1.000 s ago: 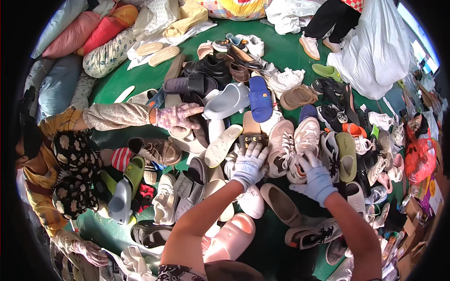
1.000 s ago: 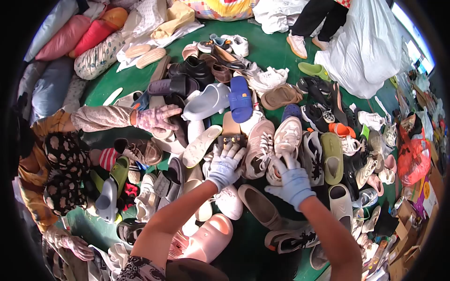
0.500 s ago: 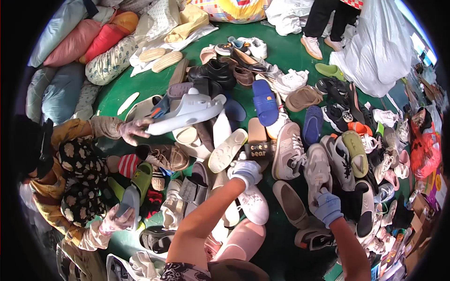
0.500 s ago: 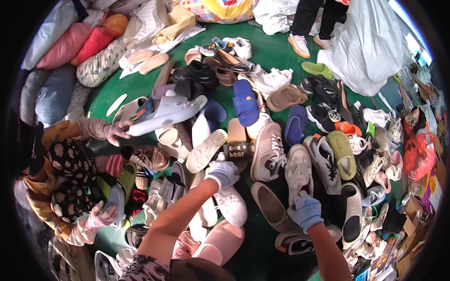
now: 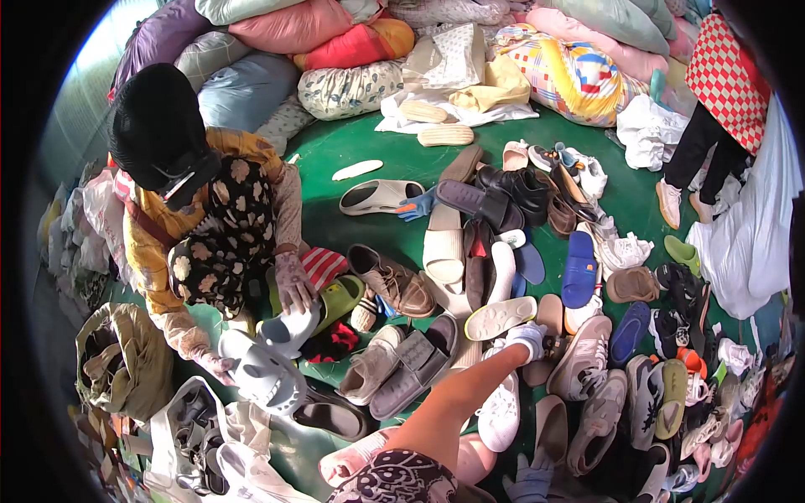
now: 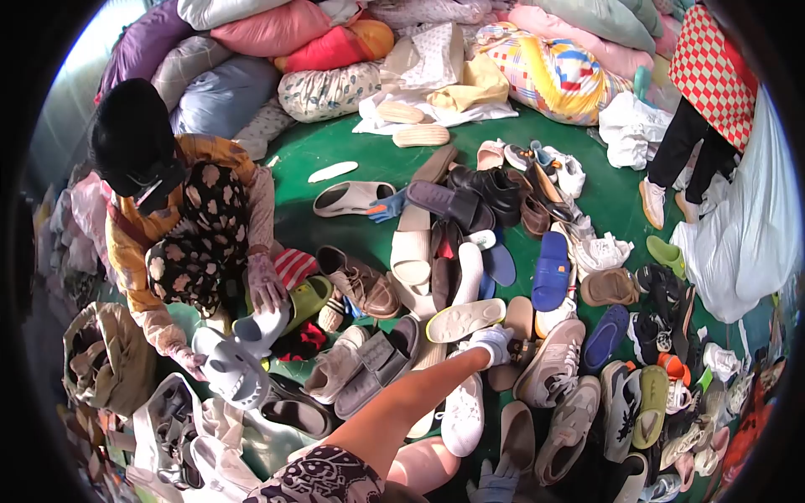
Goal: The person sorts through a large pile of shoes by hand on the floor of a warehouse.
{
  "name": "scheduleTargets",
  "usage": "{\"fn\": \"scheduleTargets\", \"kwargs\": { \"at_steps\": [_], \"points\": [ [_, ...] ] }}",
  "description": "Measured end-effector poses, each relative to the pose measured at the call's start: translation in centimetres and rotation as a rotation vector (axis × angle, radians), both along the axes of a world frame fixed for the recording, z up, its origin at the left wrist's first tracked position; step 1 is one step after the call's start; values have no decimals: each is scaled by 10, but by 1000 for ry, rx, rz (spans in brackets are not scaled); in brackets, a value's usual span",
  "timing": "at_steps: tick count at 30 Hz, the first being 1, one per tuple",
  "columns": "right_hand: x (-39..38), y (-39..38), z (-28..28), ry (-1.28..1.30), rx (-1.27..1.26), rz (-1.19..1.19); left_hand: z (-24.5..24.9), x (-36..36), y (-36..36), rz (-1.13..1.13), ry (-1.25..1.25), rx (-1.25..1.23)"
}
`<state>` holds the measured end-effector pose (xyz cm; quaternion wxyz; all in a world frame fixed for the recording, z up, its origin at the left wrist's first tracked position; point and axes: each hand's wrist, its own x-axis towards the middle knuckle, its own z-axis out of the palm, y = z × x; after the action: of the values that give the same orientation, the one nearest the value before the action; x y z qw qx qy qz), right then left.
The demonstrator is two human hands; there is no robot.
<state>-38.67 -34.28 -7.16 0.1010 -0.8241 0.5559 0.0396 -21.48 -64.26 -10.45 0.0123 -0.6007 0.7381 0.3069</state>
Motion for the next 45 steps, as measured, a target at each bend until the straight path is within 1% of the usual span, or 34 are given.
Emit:
{"fn": "scheduleTargets", "kwargs": {
  "at_steps": [1,3,4,5,7,9,11,13,14,15,16,17,18,19,21,23,24,25,26,27,29,31,32,33,35,36,37,39,40,41,42,43,44,45],
  "points": [
    [-2,-1,-6,3,-8,-4,9,2,12,24,12,-41],
    [-3,-7,-25,-77,15,-96,15,5,33,32,-12,-124],
    [-6,-9,-31,-77,22,-93,21,10,42,63,27,-131],
    [-11,-12,-37,-39,73,-68,25,16,48,112,79,-112],
    [-10,-10,-37,-6,151,-7,17,27,54,142,233,-137],
    [-3,-13,-33,7,183,-110,28,37,61,239,380,-120],
    [1,-14,-32,32,197,-98,27,38,66,311,428,-153],
    [-1,-15,-32,15,217,-118,15,35,70,463,597,-267],
    [1,-15,-28,20,197,-110,-2,31,71,483,778,-485],
    [1,-13,-27,36,155,-105,-7,28,66,633,1070,-204],
    [0,-13,-27,51,135,-82,-14,22,60,627,1535,-178],
    [0,-16,-26,58,118,-51,38,33,68,740,1625,62],
    [1,-18,-25,75,124,-57,40,36,68,781,1706,143],
    [4,-21,-23,81,134,-53,42,40,66,790,1739,150],
    [6,-23,-22,76,145,-64,69,52,72,802,1654,240],
    [8,-26,-25,116,138,-92,58,54,76,799,1683,273],
    [7,-28,-28,119,159,-95,56,50,76,859,1592,196],
    [10,-34,-18,122,226,-117,62,44,82,866,1617,133],
    [8,-42,-10,143,279,-67,52,41,85,880,1635,231],
    [6,-53,1,171,326,-25,58,34,84,893,1577,84],
    [7,-92,51,26,671,-116,74,35,94,871,1548,269],
    [-13,-105,39,-505,344,-256,82,24,100,867,1452,154],
    [-5,-110,51,-816,277,-391,84,16,103,853,1335,-8],
    [5,-118,63,-1129,194,-522,79,9,106,842,1340,-3],
    [6,-132,56,-1376,29,-545,63,-8,114,746,1246,-98],
    [7,-131,56,-1439,129,-716,55,-17,123,700,1301,-101],
    [-1,-132,48,-1401,244,-715,61,-21,136,690,1296,-51],
    [7,-124,36,-1406,108,-716,84,-9,153,538,1012,-55],
    [11,-122,35,-1410,110,-711,96,4,154,546,1152,44],
    [13,-120,35,-1498,204,-764,98,14,156,536,1262,-264],
    [13,-117,34,-1582,298,-820,99,30,159,624,1314,-242],
    [11,-114,32,-1580,291,-822,84,54,158,666,1063,-474],
    [8,-113,25,-1570,311,-869,93,83,156,654,691,-897],
    [3,-116,16,-1566,319,-912,82,105,158,835,678,-967]
  ]
}}
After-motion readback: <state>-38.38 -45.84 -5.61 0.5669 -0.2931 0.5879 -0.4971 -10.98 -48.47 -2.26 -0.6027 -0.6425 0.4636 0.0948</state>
